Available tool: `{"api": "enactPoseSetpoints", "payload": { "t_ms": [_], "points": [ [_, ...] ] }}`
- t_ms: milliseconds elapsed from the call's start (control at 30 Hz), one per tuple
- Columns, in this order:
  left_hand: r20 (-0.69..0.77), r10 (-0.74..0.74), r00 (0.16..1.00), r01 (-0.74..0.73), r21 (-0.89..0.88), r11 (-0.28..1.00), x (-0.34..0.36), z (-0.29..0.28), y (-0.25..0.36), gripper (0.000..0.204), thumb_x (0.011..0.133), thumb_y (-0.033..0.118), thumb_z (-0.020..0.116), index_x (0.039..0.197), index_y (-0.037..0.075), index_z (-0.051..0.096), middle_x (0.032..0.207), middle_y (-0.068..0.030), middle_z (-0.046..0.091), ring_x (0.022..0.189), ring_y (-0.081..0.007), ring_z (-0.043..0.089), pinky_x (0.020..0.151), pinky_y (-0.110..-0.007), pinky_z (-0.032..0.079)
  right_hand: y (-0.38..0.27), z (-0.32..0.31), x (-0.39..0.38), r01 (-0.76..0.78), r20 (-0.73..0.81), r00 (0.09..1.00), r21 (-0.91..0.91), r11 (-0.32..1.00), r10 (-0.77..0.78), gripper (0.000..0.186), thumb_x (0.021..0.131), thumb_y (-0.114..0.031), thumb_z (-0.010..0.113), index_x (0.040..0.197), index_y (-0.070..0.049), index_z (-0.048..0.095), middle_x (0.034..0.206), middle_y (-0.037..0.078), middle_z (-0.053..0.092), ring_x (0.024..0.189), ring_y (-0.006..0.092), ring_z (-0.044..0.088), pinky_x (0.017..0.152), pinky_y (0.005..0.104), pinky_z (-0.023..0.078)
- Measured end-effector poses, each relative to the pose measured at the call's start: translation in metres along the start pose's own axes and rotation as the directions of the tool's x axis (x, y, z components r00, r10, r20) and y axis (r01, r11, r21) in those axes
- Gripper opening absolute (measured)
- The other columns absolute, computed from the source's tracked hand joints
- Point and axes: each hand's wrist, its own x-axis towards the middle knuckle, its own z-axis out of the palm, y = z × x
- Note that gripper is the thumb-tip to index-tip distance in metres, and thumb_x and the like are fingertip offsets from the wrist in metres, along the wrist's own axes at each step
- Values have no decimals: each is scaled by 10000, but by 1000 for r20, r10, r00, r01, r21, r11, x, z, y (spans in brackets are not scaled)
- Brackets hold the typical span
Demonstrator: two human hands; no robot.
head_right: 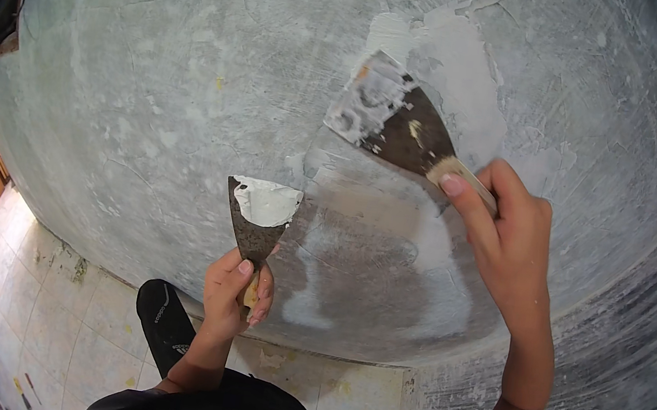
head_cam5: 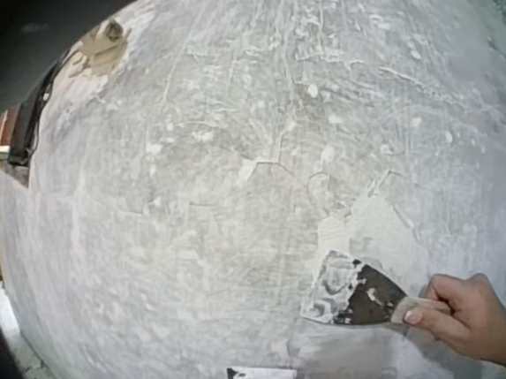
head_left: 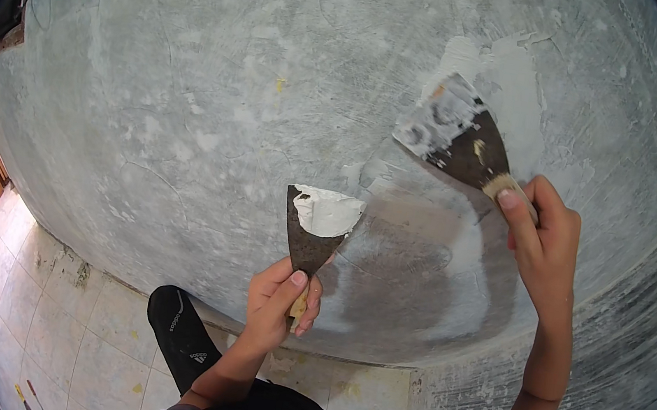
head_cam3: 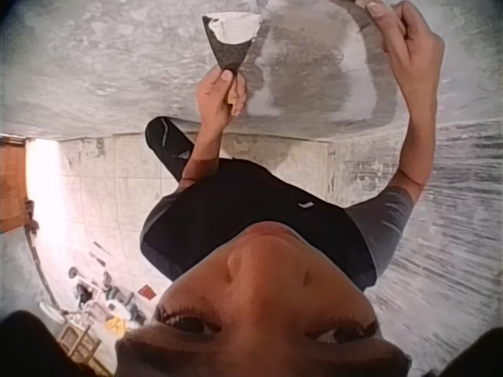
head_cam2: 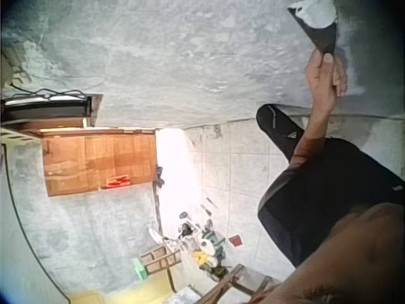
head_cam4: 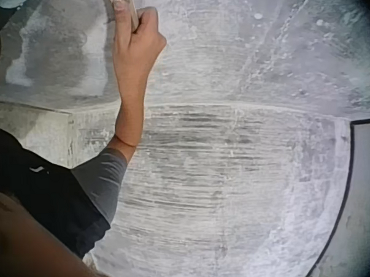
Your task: The person applies wall putty to a concrete wall using two putty knives to smooth the surface.
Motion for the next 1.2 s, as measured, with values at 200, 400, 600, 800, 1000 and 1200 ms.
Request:
{"api": "enactPoseSetpoints", "payload": {
  "t_ms": [200, 400, 600, 800, 1000, 1200],
  "points": [
    [8, -4, 1000, 4, 11, 1000, -2, 3, 4, 430, 1051, 252, 451, 1312, -81, 527, 698, -72, 520, 434, -111, 473, 367, -235, 367, 27, -7, -13, -47, -9, 999, 8, 999, 47, 384, 962, -303, 683, 718, -44, 537, 496, -4, 467, 462, 47, 427, 440, 254, 316],
    [38, -6, 999, 5, 11, 1000, 0, 4, 6, 394, 1064, 234, 443, 1309, -63, 527, 739, -61, 541, 483, -93, 491, 420, -224, 398, 18, -36, -42, -53, 86, 996, 184, 981, 37, 339, 924, -251, 721, 711, -35, 570, 499, -9, 487, 466, 35, 454, 430, 252, 315],
    [66, -8, 998, 5, 49, 999, -5, 6, 2, 357, 1069, 246, 437, 1221, -59, 545, 730, -59, 541, 490, -94, 492, 430, -222, 401, -27, -14, -28, 150, 298, 943, 26, 988, -151, 305, 849, -242, 791, 706, -39, 613, 489, 34, 499, 435, 82, 484, 428, 259, 329],
    [47, -12, 999, 10, 39, 999, -5, 4, 6, 328, 1074, 269, 447, 899, 7, 536, 658, -43, 531, 490, -79, 481, 443, -212, 389, -20, -24, -29, 113, 240, 966, -55, 992, -96, 277, 821, -223, 808, 701, -32, 646, 499, 43, 519, 434, 90, 468, 434, 260, 327],
    [15, 56, 998, -56, 9, 998, -2, -3, 2, 429, 1065, 251, 430, 1332, -77, 504, 729, -79, 529, 444, -112, 471, 386, -235, 384, -17, -45, -24, 29, 58, 998, 19, 999, -30, 316, 837, -225, 794, 684, -9, 622, 507, -3, 486, 501, 39, 422, 458, 244, 302],
    [16, 51, 999, -51, -4, 999, -5, 0, 2, 428, 1060, 245, 435, 1337, -75, 501, 726, -81, 529, 438, -115, 470, 379, -241, 385, -17, -17, 2, 5, 54, 999, 78, 997, -9, 349, 884, -258, 765, 703, -1, 614, 533, -16, 474, 536, 40, 400, 477, 249, 306]
  ]
}}
